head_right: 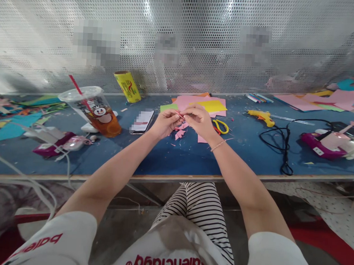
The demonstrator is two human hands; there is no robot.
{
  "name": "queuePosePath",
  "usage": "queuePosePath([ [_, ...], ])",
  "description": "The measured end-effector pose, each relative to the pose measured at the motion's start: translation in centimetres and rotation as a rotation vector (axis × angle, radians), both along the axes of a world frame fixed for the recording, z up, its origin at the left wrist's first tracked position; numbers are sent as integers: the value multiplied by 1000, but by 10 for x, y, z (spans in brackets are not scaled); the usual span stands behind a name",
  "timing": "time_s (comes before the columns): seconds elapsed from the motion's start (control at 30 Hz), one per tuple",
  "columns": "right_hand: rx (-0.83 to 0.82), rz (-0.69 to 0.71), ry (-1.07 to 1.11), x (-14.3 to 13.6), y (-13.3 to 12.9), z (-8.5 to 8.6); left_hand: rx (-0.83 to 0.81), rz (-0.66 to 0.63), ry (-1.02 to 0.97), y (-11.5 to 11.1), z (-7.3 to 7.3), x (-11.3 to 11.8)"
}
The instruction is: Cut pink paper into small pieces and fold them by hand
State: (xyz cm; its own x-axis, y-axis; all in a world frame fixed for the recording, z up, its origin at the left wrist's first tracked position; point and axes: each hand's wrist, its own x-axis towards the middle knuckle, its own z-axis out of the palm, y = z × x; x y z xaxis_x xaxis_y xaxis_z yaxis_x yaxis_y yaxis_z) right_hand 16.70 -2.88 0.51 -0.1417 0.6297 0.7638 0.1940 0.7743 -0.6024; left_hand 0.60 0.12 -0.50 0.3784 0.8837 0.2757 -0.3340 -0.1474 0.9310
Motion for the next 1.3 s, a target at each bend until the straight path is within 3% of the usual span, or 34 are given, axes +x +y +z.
queuePosePath([
  [0.33,-126,64,29,0,7,-3,165,95,134,4,0,-3],
  [0.53,-118,72,37,0,8,-3,269,108,151,5,-1,-4],
  [0.8,-65,86,30,0,10,-4,265,101,117,4,0,-3],
  [1.07,-16,-96,-160,3,7,-3,233,123,147,2,0,-3],
  [1.3,51,-145,-256,5,3,-3,247,130,183,3,-1,-3],
])
